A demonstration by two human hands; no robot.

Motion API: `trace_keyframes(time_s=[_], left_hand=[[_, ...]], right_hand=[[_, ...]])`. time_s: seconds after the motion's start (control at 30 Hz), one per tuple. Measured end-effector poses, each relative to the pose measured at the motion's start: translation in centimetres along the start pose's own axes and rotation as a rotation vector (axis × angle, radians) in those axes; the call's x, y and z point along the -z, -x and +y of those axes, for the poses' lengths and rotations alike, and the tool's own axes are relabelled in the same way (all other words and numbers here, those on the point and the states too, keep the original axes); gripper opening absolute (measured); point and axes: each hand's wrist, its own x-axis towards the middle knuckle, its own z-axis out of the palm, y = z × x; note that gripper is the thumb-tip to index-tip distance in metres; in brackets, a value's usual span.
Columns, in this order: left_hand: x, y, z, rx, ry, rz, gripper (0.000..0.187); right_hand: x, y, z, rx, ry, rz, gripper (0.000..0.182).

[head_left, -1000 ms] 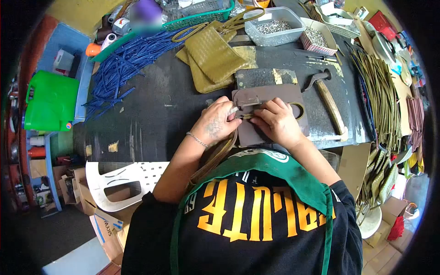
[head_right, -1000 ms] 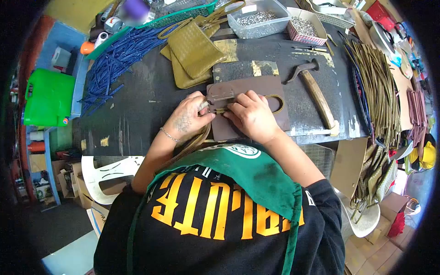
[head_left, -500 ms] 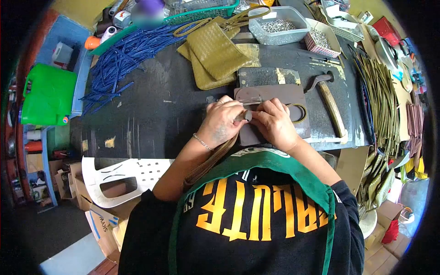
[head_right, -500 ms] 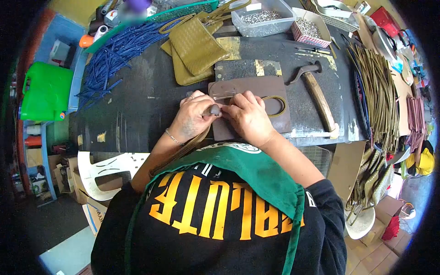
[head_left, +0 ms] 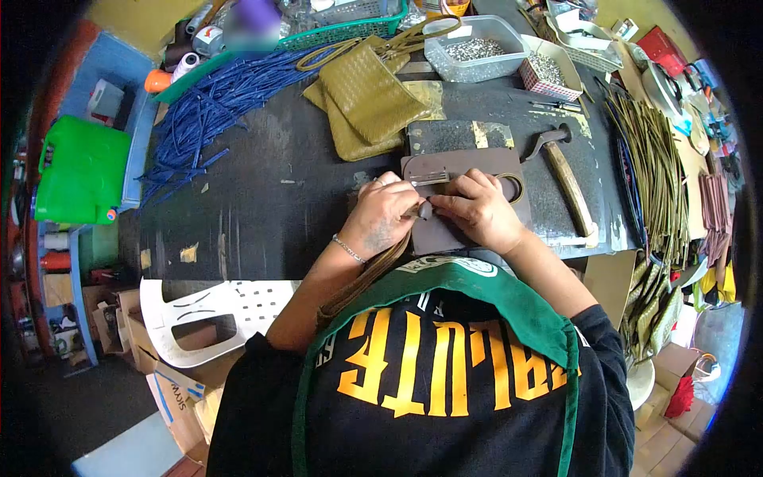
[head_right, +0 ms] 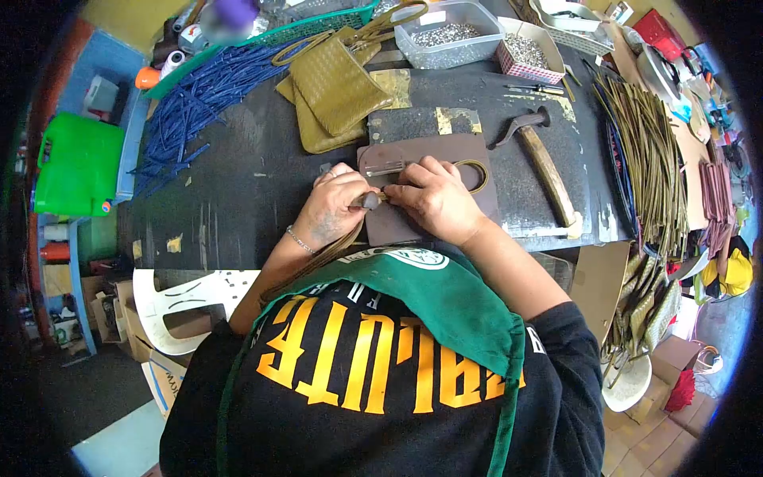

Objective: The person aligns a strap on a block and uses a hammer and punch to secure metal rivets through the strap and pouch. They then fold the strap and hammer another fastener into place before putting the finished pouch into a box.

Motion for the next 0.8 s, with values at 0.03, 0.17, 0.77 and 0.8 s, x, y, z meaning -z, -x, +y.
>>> trace_keyframes(time_s=[0.03, 0.17, 0.77, 0.8], left_hand=[[-0.3, 0.3, -0.2, 0.059, 0.152, 0.05, 0.02], [-0.2, 2.4, -1.3, 0.42, 0.411, 0.264, 0.024], [1.3, -1.3, -0.6, 0.104, 0.376, -0.216, 0.022], [1.2, -1.3, -0.6, 0.098, 0.344, -0.209, 0.022]], right_hand=[[-0.1, -0.1, 0.1, -0.014, -0.035, -0.001, 0.021], [0.3, -1.2, 1.1, -0.123, -0.237, -0.153, 0.017], [1.6, -5.0, 1.1, -0.451, -0.141, -0.637, 0.027], [1.7, -5.0, 1.1, -0.473, -0.164, -0.655, 0.025]])
